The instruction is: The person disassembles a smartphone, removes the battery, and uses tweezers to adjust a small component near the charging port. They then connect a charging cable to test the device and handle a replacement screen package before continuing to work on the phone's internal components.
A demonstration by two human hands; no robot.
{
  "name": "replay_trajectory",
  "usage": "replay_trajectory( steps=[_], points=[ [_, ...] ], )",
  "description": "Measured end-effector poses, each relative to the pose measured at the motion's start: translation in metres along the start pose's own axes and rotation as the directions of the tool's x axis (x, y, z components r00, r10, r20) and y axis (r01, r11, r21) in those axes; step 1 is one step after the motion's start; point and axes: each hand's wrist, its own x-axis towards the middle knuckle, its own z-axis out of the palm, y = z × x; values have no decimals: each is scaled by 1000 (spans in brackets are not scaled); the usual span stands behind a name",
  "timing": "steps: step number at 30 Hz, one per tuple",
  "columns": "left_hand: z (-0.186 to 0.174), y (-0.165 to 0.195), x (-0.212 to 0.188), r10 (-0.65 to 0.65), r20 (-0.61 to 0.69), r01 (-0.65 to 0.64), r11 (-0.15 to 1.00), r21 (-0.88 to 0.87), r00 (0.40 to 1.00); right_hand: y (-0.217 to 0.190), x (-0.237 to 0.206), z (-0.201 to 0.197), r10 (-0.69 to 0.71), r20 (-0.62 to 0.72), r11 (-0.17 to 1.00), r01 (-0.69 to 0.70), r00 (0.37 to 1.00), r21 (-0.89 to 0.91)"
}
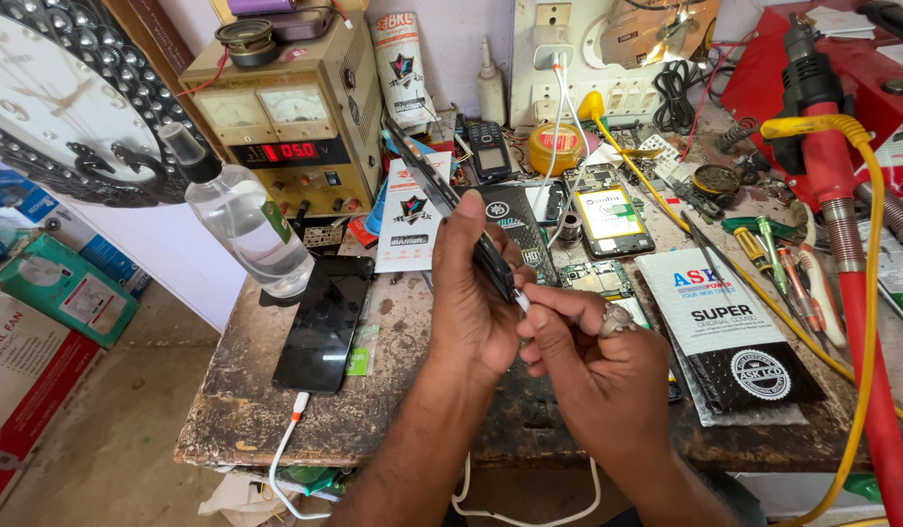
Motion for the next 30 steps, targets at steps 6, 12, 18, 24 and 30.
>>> replay_trajectory(
  steps=[6,12,18,24,30],
  points=[
    [-1,0,-2,144,62,-152,972,179,988,8,6,-6,197,63,978,-200,978,52],
    [-10,-6,0,167,178,-207,948,241,970,20,7,-10,260,85,935,-273,962,227],
    [-23,-9,-5,74,253,-130,968,216,965,31,-7,-3,263,6,912,-251,965,323],
    [-25,-9,-2,58,343,-170,937,306,938,41,-6,-6,255,69,832,-255,965,492],
    [-18,-9,-1,66,311,-186,909,374,948,53,-2,-7,353,96,758,-345,931,554]
  ],
)
